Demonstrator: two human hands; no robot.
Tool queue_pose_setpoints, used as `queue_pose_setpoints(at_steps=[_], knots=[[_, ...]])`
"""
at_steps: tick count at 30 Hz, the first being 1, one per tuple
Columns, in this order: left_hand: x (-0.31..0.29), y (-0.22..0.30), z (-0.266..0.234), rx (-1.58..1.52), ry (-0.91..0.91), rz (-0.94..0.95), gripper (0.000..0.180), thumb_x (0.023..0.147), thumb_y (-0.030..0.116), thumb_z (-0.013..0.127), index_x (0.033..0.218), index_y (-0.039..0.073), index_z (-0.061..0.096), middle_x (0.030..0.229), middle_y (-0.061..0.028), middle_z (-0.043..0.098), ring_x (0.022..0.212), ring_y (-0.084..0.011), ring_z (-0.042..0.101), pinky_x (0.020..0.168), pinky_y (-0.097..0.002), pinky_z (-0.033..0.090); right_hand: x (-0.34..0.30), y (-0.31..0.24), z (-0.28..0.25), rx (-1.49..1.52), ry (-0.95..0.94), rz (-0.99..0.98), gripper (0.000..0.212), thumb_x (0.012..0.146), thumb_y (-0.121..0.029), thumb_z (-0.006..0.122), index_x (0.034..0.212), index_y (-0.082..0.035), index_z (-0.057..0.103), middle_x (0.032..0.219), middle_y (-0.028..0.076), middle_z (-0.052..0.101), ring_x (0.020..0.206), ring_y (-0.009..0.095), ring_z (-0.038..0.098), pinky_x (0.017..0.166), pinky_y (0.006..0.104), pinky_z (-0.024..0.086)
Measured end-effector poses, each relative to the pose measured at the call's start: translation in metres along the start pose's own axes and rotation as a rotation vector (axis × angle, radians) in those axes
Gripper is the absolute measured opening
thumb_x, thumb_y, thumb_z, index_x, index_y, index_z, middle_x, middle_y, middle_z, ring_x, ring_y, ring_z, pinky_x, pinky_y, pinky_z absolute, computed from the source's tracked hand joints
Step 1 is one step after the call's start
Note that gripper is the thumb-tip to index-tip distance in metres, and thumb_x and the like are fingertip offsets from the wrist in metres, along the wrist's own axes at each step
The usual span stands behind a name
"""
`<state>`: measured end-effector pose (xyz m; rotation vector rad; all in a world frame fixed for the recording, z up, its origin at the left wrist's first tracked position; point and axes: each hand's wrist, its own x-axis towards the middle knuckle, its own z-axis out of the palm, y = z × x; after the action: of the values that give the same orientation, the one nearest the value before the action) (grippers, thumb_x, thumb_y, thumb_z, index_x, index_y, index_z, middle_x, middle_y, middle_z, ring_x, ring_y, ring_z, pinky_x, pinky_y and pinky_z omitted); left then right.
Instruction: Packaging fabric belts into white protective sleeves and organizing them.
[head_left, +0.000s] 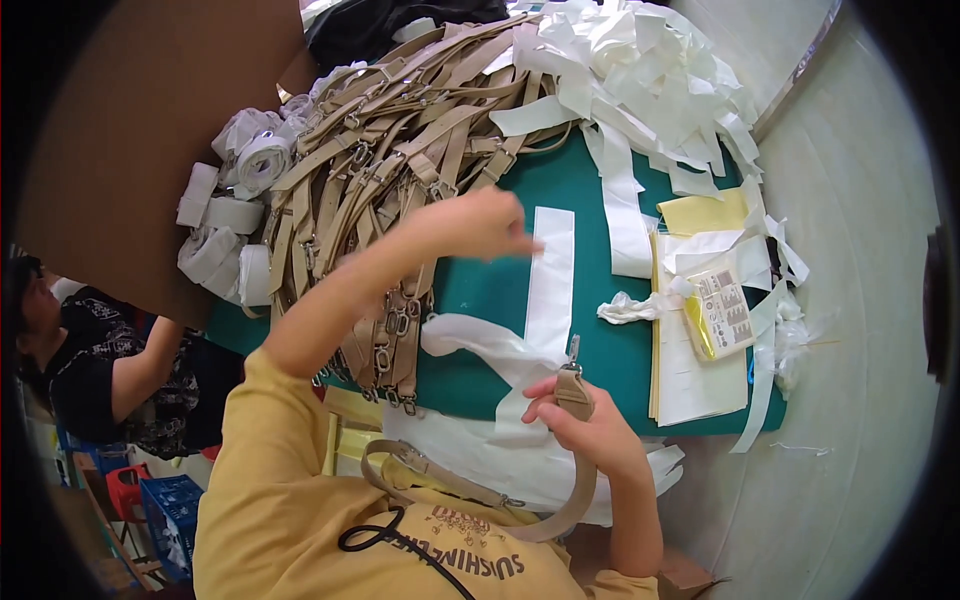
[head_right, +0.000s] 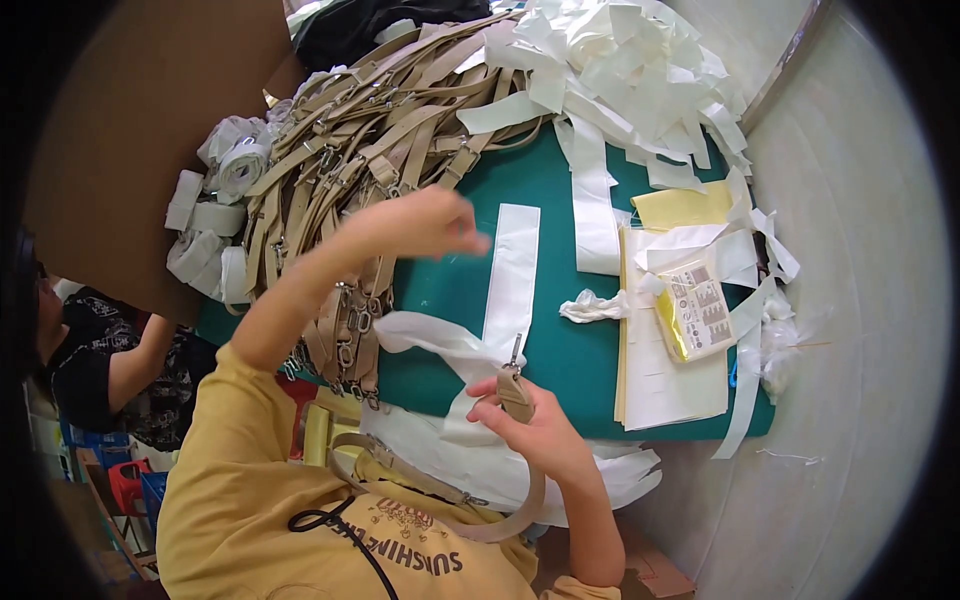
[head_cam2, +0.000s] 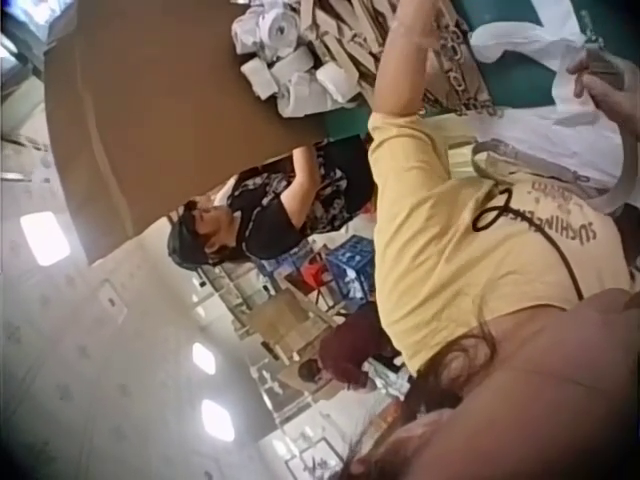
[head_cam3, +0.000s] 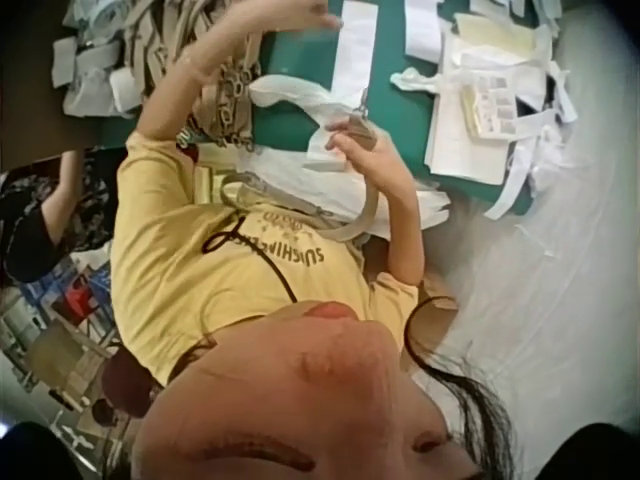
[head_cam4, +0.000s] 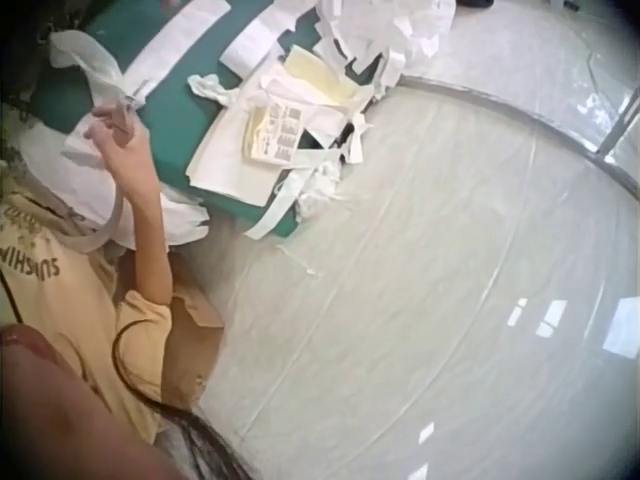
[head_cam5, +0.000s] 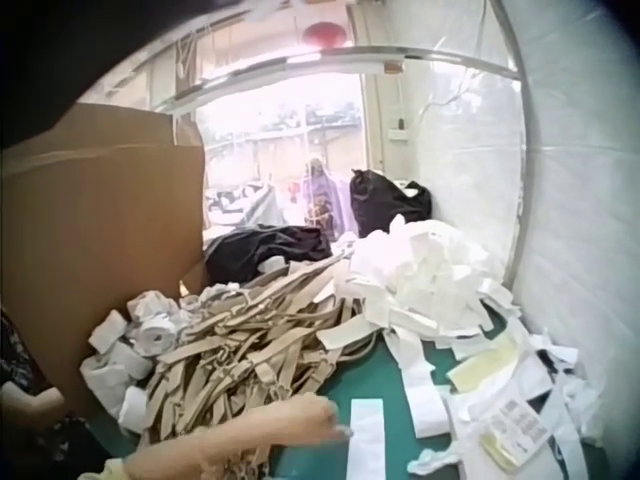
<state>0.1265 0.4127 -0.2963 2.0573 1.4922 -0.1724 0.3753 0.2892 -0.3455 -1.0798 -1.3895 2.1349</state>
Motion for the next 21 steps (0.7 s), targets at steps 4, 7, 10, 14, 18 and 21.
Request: queue_pose_setpoints(at_steps=[4, 7, 10, 14, 18, 21], knots=[[0.114, -0.021, 0.058, 0.143, 0.201, -0.246, 0.052, 0.075, 0.045, 0.073, 0.097, -0.002, 0.065, 0.097, -0.019, 0.066, 0.09, -0.0331, 0.064, 0.076, -0.0443, 0.052, -0.019, 0.007, 0.006, 0.1, 0.017, -0.076, 0.046, 0.097, -0.039, 0.047, 0.12, 0.001, 0.049, 0.087, 0.009, 0.061, 0.05, 0.004, 0.037, 0.048, 0.019, 0.032], [0.151, -0.035, 0.078, -0.008, 0.513, -0.06, 0.04, 0.071, 0.035, 0.076, 0.086, 0.001, 0.064, 0.093, -0.018, 0.064, 0.091, -0.0368, 0.062, 0.08, -0.0455, 0.051, -0.031, 0.009, 0.001, 0.184, 0.0, -0.138, 0.056, 0.097, -0.048, 0.043, 0.121, 0.002, 0.048, 0.087, 0.012, 0.06, 0.05, 0.005, 0.038, 0.048, 0.0197, 0.033], [0.17, -0.044, 0.037, -0.13, 0.684, -0.006, 0.024, 0.076, 0.02, 0.072, 0.088, 0.003, 0.061, 0.092, -0.0187, 0.061, 0.093, -0.0414, 0.06, 0.083, -0.047, 0.05, -0.044, 0.011, -0.006, 0.212, -0.04, -0.148, 0.062, 0.095, -0.053, 0.044, 0.12, 0.004, 0.048, 0.086, 0.014, 0.059, 0.05, 0.006, 0.04, 0.048, 0.021, 0.034], [0.147, -0.006, -0.02, -0.065, 1.608, 0.217, 0.021, 0.078, 0.011, 0.069, 0.093, 0.0, 0.06, 0.079, -0.0152, 0.059, 0.081, -0.0328, 0.062, 0.072, -0.0399, 0.049, -0.049, 0.018, -0.007, 0.28, 0.237, -0.217, 0.065, 0.093, -0.058, 0.043, 0.127, -0.002, 0.043, 0.085, 0.01, 0.055, 0.051, 0.008, 0.043, 0.049, 0.0236, 0.036], [0.023, 0.064, 0.054, -0.096, 0.601, 0.761, 0.018, 0.078, 0.009, 0.068, 0.095, 0.007, 0.061, 0.097, -0.0067, 0.059, 0.088, -0.0217, 0.06, 0.07, -0.0328, 0.05, -0.061, 0.041, -0.01, 0.511, 0.482, -0.256, 0.055, 0.098, -0.052, 0.035, 0.124, -0.004, 0.042, 0.085, 0.006, 0.052, 0.053, 0.011, 0.046, 0.05, 0.0259, 0.038], [-0.066, 0.081, 0.128, 0.228, 0.03, 0.79, 0.031, 0.077, 0.034, 0.07, 0.098, 0.013, 0.059, 0.103, -0.0056, 0.055, 0.101, -0.0206, 0.055, 0.076, -0.0345, 0.046, -0.071, 0.046, -0.008, 0.464, 0.501, -0.238, 0.05, 0.1, -0.047, 0.031, 0.117, -0.003, 0.047, 0.082, 0.009, 0.055, 0.056, 0.015, 0.051, 0.052, 0.0273, 0.041]])
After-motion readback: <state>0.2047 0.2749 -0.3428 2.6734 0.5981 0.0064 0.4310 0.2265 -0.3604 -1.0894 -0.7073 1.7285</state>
